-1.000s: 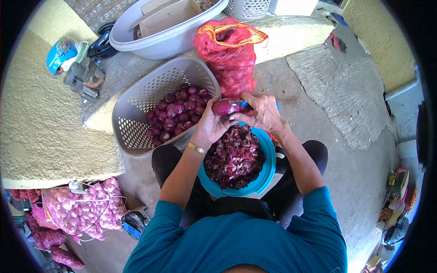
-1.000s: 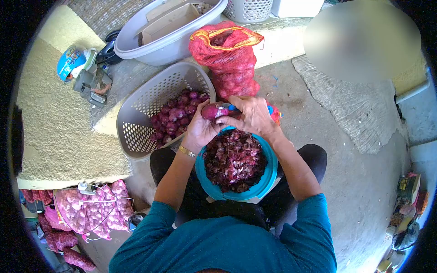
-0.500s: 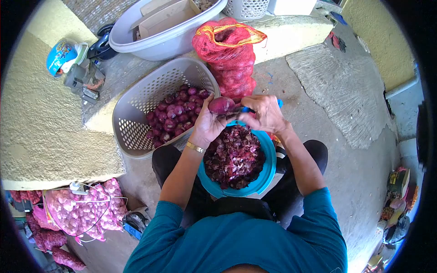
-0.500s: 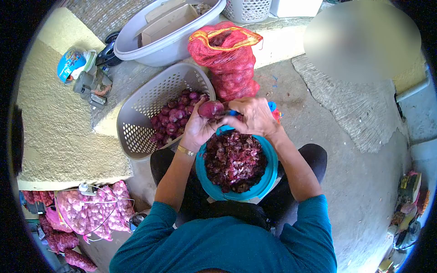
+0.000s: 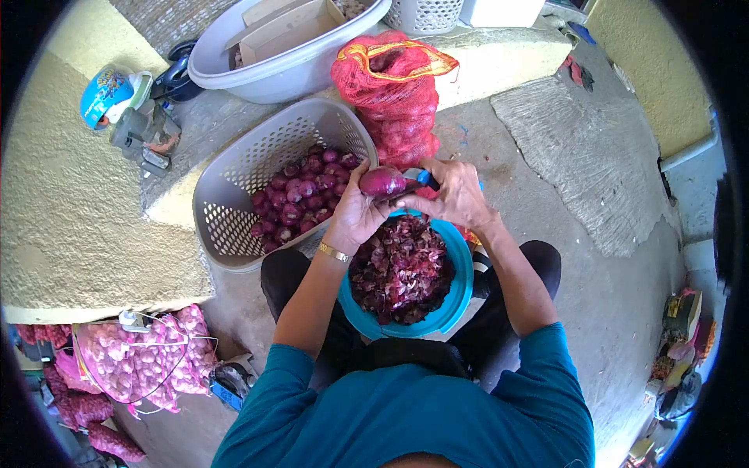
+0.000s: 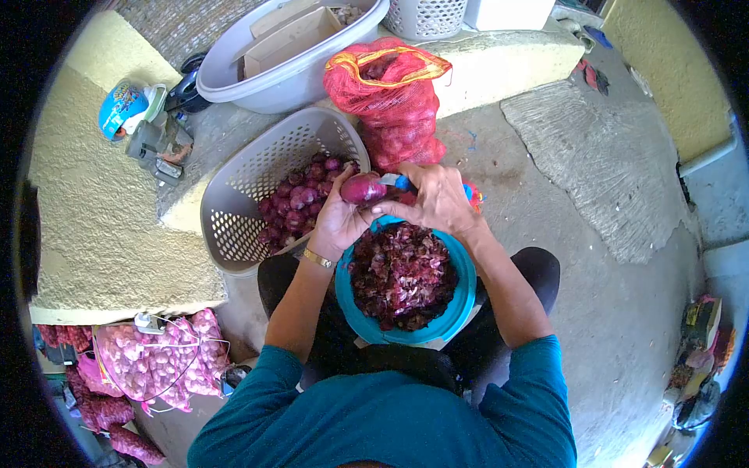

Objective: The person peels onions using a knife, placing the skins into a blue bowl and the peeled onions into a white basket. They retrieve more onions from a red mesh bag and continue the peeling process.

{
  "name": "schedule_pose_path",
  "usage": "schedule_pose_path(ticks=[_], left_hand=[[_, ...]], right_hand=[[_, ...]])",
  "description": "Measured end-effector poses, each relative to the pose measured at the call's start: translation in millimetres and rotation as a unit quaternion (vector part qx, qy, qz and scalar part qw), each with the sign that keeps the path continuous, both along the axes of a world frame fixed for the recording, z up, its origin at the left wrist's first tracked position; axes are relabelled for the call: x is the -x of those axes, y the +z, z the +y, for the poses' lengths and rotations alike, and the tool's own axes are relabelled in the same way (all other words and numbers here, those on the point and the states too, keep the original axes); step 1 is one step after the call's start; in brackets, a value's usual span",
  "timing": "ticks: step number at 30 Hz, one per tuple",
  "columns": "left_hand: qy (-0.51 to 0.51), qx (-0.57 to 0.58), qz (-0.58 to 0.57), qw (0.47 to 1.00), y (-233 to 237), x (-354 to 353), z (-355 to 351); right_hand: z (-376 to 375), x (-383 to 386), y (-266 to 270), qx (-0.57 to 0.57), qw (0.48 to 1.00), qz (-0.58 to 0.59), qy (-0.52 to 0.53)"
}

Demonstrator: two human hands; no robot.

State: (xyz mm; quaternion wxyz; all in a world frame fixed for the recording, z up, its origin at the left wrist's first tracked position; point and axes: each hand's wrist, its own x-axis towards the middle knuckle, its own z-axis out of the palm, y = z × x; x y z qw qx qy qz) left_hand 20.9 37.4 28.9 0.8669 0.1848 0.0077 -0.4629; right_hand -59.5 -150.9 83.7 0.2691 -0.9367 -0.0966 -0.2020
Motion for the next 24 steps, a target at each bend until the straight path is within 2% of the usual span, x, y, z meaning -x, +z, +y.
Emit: schedule_pose_path(ticks=[2, 5, 9, 11, 16, 24], left_hand=[[-0.027, 0.006, 0.005, 1.000, -4.8, -2.0, -0.4], [-0.016, -0.037, 0.005, 0.999, 1.2, 3.7, -5.0], [-0.033, 0.001, -0.002, 0.999, -3.0, 4.8, -7.4], [-0.009, -0.055, 0.009, 0.998, 4.5, 9.0, -8.5], [-0.016, -0.043, 0.000, 0.999, 2.5, 7.0, -6.6], [-0.019, -0.037, -0.009, 0.999, -0.6, 8.1, -7.1]], right_hand=[[1.2, -2.0, -2.6, -0.010, 1.000, -0.005, 0.003], [2.1, -2.1, -2.0, -0.016, 1.000, -0.004, 0.006], [2.3, -2.9, -6.4, 0.009, 1.000, 0.009, 0.004], [2.5, -2.8, -5.8, 0.004, 1.000, 0.013, 0.007], [3.7, -1.8, -2.2, 0.002, 1.000, 0.021, 0.011], [4.4, -4.2, -7.5, 0.033, 0.999, -0.033, -0.010]])
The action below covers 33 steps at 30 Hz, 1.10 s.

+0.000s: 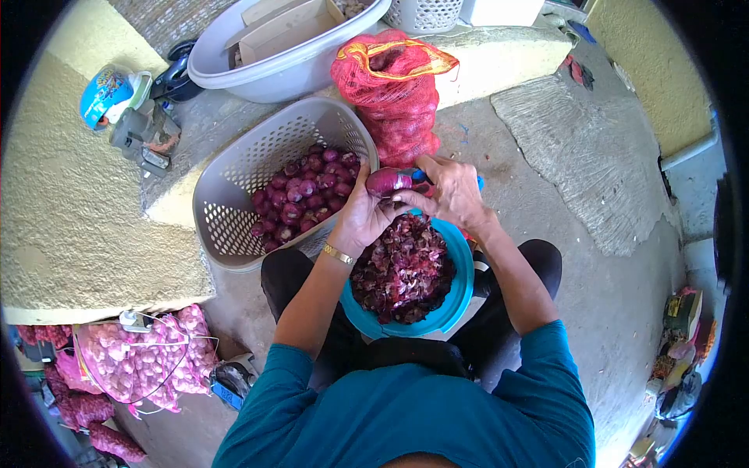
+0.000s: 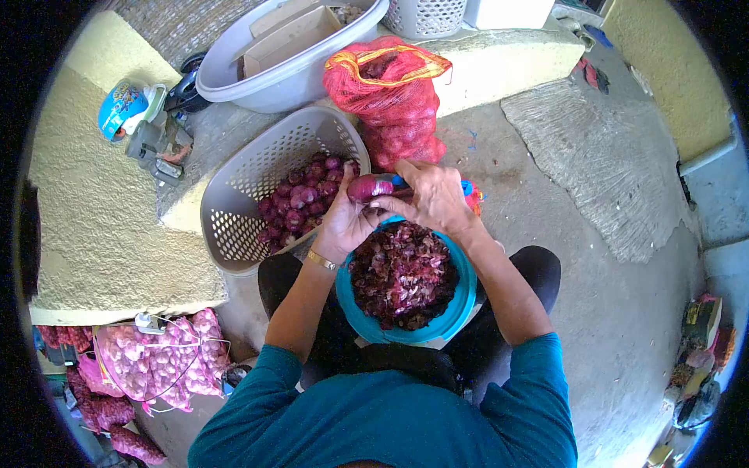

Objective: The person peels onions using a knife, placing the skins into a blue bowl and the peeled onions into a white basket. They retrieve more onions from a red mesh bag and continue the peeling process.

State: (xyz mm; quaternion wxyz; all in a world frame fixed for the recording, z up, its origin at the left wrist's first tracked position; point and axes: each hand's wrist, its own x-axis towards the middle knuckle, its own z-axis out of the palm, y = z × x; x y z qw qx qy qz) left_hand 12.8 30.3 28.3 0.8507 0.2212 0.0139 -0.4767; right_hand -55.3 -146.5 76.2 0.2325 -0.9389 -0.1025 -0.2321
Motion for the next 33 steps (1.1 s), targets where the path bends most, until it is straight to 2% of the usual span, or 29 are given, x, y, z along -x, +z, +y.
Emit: schedule_pose_path(ticks=[2, 9, 11, 13, 14, 16, 23, 26, 27, 29, 31, 33], left_hand=[[0.002, 0.069, 0.004, 0.998, -6.5, -0.1, 1.6], [0.023, 0.028, 0.013, 0.999, -4.6, 2.4, -1.5], [0.014, 0.076, 0.016, 0.997, -10.4, 0.3, -0.4], [0.021, 0.043, 0.013, 0.999, 5.5, 5.8, -1.4], [0.027, 0.009, 0.011, 1.000, 10.9, 8.1, -1.9], [0.020, 0.022, 0.013, 0.999, 4.6, 6.3, -1.4], [0.018, 0.045, 0.009, 0.999, -7.0, 3.2, 0.1], [0.019, 0.006, -0.004, 1.000, 12.6, 9.8, -0.9], [0.019, 0.007, -0.004, 1.000, 8.3, 8.2, -0.6], [0.024, 0.079, 0.013, 0.996, -4.0, 3.8, 0.8], [0.025, 0.074, 0.011, 0.997, -3.2, 3.5, 0.2], [0.025, 0.069, 0.010, 0.997, -1.1, 4.5, -0.5]], right_hand=[[-0.7, -1.6, -1.0, 0.014, 1.000, -0.017, -0.009], [-1.0, -1.9, -0.1, 0.048, 0.998, -0.028, -0.015], [-1.7, -2.0, -1.2, 0.046, 0.998, -0.030, -0.010], [-1.1, -2.5, 1.1, 0.045, 0.998, -0.033, -0.007], [-0.5, -2.4, 3.6, 0.018, 0.999, -0.042, -0.021], [-0.3, -2.7, 3.9, -0.009, 0.998, -0.052, -0.035], [-0.7, -3.7, -1.4, 0.047, 0.998, -0.039, -0.018], [-1.6, -5.0, -3.8, 0.062, 0.997, -0.049, -0.014], [-2.0, -5.8, -4.6, 0.068, 0.996, -0.054, -0.010], [-3.6, -4.4, -3.0, 0.075, 0.996, -0.045, 0.000], [-4.4, -4.0, -3.0, 0.082, 0.996, -0.037, 0.010], [-4.4, -4.4, -4.3, 0.028, 0.998, -0.046, -0.025]])
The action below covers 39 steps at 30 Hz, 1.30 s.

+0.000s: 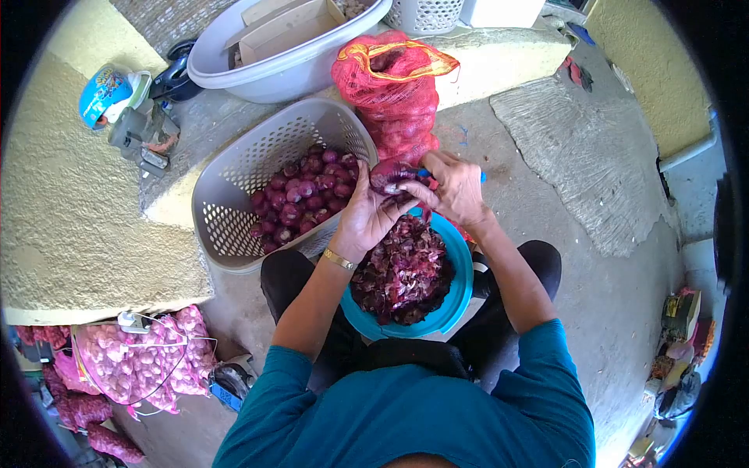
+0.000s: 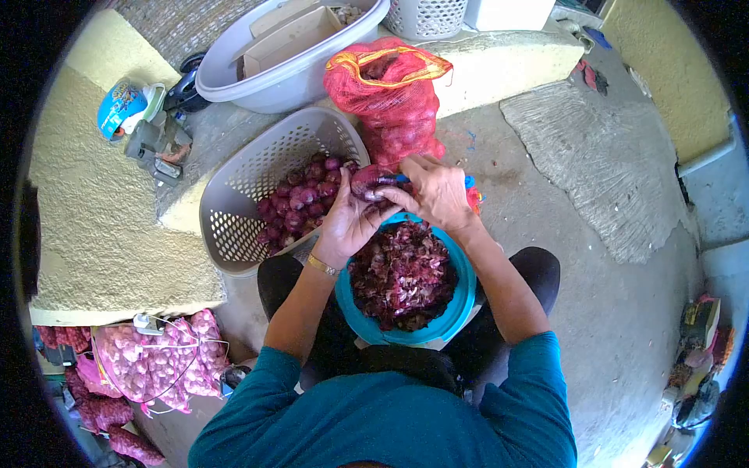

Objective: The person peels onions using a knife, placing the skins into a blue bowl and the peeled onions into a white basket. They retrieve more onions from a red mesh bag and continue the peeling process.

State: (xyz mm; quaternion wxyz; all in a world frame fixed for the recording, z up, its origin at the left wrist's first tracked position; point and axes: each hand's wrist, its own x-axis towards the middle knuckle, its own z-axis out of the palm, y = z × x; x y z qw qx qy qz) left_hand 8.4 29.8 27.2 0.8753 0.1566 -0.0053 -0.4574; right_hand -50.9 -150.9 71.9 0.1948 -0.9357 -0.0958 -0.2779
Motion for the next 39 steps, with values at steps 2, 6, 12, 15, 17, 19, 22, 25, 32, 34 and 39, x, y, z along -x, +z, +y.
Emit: schedule_pose_path(ticks=[2, 6, 12, 15, 17, 19, 22, 25, 32, 34, 39], left_hand=[[-0.001, -0.004, -0.002, 1.000, 3.5, 1.8, -0.5], [0.004, -0.024, 0.006, 1.000, 0.7, 1.9, -1.5], [-0.008, -0.039, -0.032, 0.999, 1.7, 2.3, -1.4], [-0.006, -0.064, -0.034, 0.997, -0.5, 2.3, -1.1], [-0.012, -0.072, -0.031, 0.997, 1.0, 3.3, -2.2], [-0.013, -0.064, -0.030, 0.997, 0.0, 2.7, -2.1], [-0.010, -0.059, -0.026, 0.998, 1.5, 3.5, -1.5], [0.011, -0.063, -0.026, 0.998, -3.2, 2.5, -2.1], [0.021, -0.069, -0.050, 0.996, -12.3, -0.9, -0.9], [0.024, -0.083, -0.051, 0.995, -5.4, 1.6, -2.1], [0.017, -0.105, -0.025, 0.994, -0.7, 3.2, -3.8]], right_hand=[[0.9, -0.7, 2.9, -0.003, 1.000, -0.010, -0.008], [-0.6, -3.3, 0.0, 0.014, 0.999, -0.033, -0.004], [-2.1, -3.6, -1.8, 0.040, 0.999, -0.015, 0.019], [-1.1, 0.4, 6.2, 0.032, 0.999, -0.013, 0.002], [-0.7, -1.3, 5.4, 0.026, 0.999, -0.031, -0.008], [-1.1, -2.5, 2.2, 0.019, 0.998, -0.049, -0.018], [-1.1, -2.6, -1.7, 0.012, 0.999, -0.034, -0.001], [0.6, -0.8, -1.2, 0.026, 1.000, 0.006, 0.007], [0.8, -2.5, 0.3, 0.016, 0.999, -0.015, 0.030], [2.0, -3.4, -1.0, 0.016, 0.999, -0.032, 0.032], [2.8, -4.1, -1.3, 0.035, 0.999, 0.006, 0.017]])
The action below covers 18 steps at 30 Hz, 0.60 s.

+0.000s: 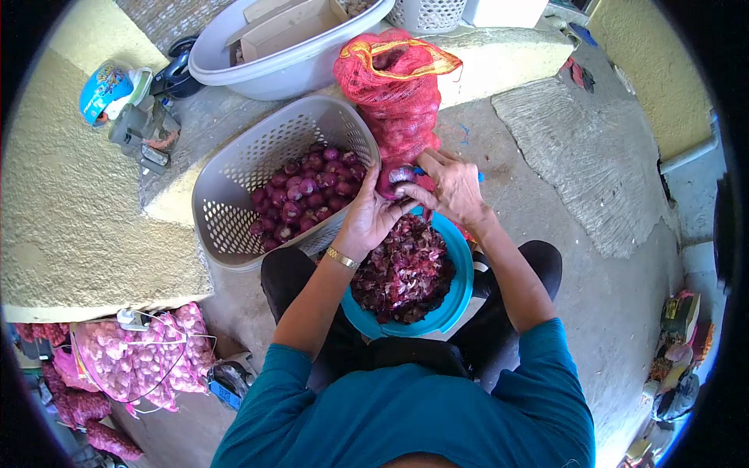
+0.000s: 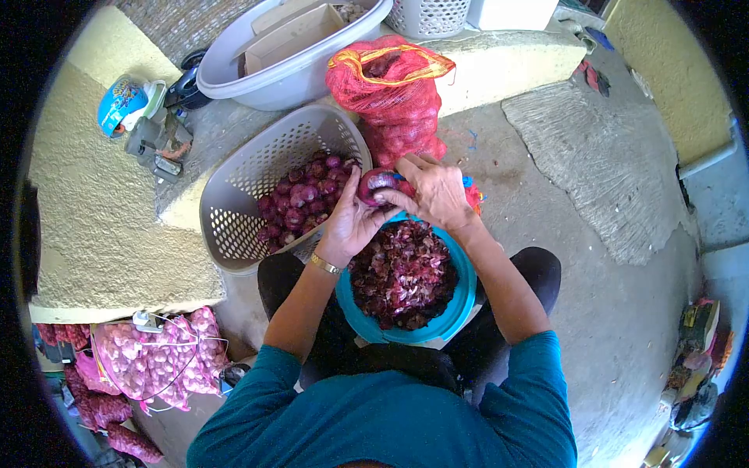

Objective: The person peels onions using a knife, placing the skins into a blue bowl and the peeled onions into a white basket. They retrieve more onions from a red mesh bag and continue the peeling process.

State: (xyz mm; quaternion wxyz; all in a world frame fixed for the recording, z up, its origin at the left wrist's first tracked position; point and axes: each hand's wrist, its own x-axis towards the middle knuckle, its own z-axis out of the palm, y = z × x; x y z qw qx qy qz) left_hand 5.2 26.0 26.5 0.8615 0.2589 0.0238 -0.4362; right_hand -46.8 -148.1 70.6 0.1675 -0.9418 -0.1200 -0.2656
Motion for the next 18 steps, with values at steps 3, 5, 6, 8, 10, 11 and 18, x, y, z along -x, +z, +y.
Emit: schedule_pose_path(ticks=[3, 5, 6, 8, 10, 11, 18], left_hand=[[-0.002, 0.005, 0.006, 1.000, 8.1, 1.7, 0.1], [-0.001, 0.002, 0.007, 1.000, 9.3, 2.8, -0.9], [-0.001, 0.003, 0.007, 1.000, 9.1, 2.9, -1.3], [-0.005, -0.016, -0.008, 1.000, 7.3, 2.4, -1.3], [-0.013, -0.029, -0.028, 0.999, 1.4, 0.2, 0.9], [-0.021, -0.041, -0.046, 0.998, -1.8, -0.6, 1.7], [-0.025, -0.071, -0.073, 0.995, 4.0, 1.5, 2.1]], right_hand=[[-2.1, 0.6, -1.3, 0.007, 1.000, 0.007, 0.005], [-3.0, 0.1, -3.9, 0.016, 1.000, 0.007, 0.003], [-3.2, 0.0, -4.2, 0.025, 1.000, 0.006, 0.000], [-3.1, 0.6, -2.1, 0.020, 1.000, 0.000, 0.008], [-2.7, 0.8, 3.0, 0.015, 1.000, -0.006, 0.015], [-2.4, 1.2, 6.8, 0.007, 1.000, -0.016, 0.004], [-4.6, -1.0, -1.8, 0.040, 0.999, -0.022, 0.019]])
